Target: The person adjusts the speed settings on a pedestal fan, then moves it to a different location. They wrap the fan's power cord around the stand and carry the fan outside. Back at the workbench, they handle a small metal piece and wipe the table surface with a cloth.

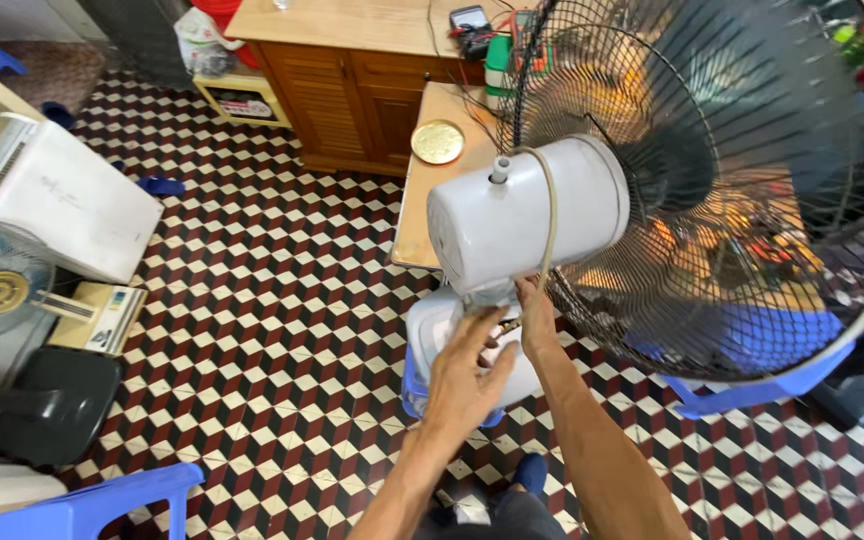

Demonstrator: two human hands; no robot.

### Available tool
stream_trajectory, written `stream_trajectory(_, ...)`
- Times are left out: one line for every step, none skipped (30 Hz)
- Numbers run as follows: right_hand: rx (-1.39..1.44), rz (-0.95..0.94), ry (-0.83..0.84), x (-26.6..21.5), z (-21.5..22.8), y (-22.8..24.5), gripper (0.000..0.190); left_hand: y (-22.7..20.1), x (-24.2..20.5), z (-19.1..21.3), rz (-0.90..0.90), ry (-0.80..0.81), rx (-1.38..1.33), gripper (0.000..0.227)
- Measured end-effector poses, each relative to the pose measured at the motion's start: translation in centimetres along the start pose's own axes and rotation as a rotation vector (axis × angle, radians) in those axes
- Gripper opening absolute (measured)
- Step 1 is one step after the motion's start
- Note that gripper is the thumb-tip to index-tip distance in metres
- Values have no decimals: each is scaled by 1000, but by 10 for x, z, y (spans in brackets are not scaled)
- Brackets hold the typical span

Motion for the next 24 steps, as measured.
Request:
stream_trajectory(-14, 9, 16, 9, -1, -10, 49, -9, 3, -1, -60, -12, 19, 40)
stream_trajectory(-39, 26, 30, 19, -5, -20, 48, -11, 4, -2, -55, -23, 22, 38)
stream_trajectory(-65, 46, 45, 31, -9, -28, 48, -12, 4, -2, -50, -34, 24, 36)
stream_trajectory(-88, 67, 52, 46, -15, -35, 48, -13, 5, 0, -47, -40, 27, 34)
stream_trajectory(-107, 92, 59, 61, -22, -40, 47, -10, 6, 0, -20, -39, 35, 33)
stream_trajectory(-144, 116, 57, 75, -23, -44, 47, -7, 4, -1, 11, -35, 37, 32)
stream_trajectory(-191, 160, 53, 93, -25, -43, 47, -2, 3, -3, 42, -32, 40, 31)
stream_trajectory(-247, 194, 53, 106, -25, -47, 46, 0, 2, -5, 21, -29, 50, 30)
stream_trajectory(-289, 229, 51, 115, -24, -48, 46, 2, 0, -6, 1, -27, 60, 30)
stream_trajectory(-328, 259, 66, 116, -27, -54, 46, 3, -2, -7, -19, -24, 66, 29)
stream_trajectory(-360, 285, 87, 111, -31, -61, 45, 6, -3, -8, -12, -25, 62, 28)
stream_trajectory(-389, 308, 101, 106, -30, -67, 45, 8, -1, -11, -11, -28, 54, 28)
stream_trajectory(-419, 332, 120, 96, -30, -72, 45, 10, -1, -12, -10, -30, 46, 27)
stream_trajectory(-465, 364, 133, 85, -25, -75, 45, 12, 1, -15, 12, -25, 36, 27)
stream_trajectory(-504, 392, 145, 76, -24, -75, 45, 14, 2, -16, 35, -19, 25, 27)
stream_trajectory(-534, 427, 157, 71, -22, -73, 44, 16, 5, -18, 51, -13, 15, 26)
stream_trajectory(-565, 458, 163, 68, -19, -71, 44, 14, 7, -20, 42, -10, 12, 26)
stream_trajectory(-511, 468, 190, 71, -23, -68, 44, 14, 9, -20, 34, -8, 14, 26)
stream_trajectory(-425, 477, 232, 72, -25, -65, 44, 14, 11, -20, 26, -7, 17, 26)
stream_trajectory(-304, 472, 293, 70, -27, -64, 43, 16, 11, -21, 43, -5, 5, 25)
stream_trajectory(-249, 386, 302, 71, -22, -70, 44, 19, 11, -22, 61, -3, -6, 25)
stream_trajectory(-197, 298, 305, 67, -14, -77, 45, 21, 12, -25, 78, 3, -22, 24)
stream_trajectory(-144, 212, 307, 58, -6, -85, 46, 23, 14, -28, 96, 14, -27, 25)
stream_trajectory(-90, 131, 315, 48, -2, -91, 47, 24, 16, -29, 111, 18, -29, 25)
Point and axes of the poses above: each hand's wrist, its own x-axis towards the middle knuckle, its own z-axis out of the back of the hand, y = z × x, the point moved 9 cm from there along x, towards the middle knuckle, and after that the axes turned 8 degrees about -z, right-handed, at the moved point
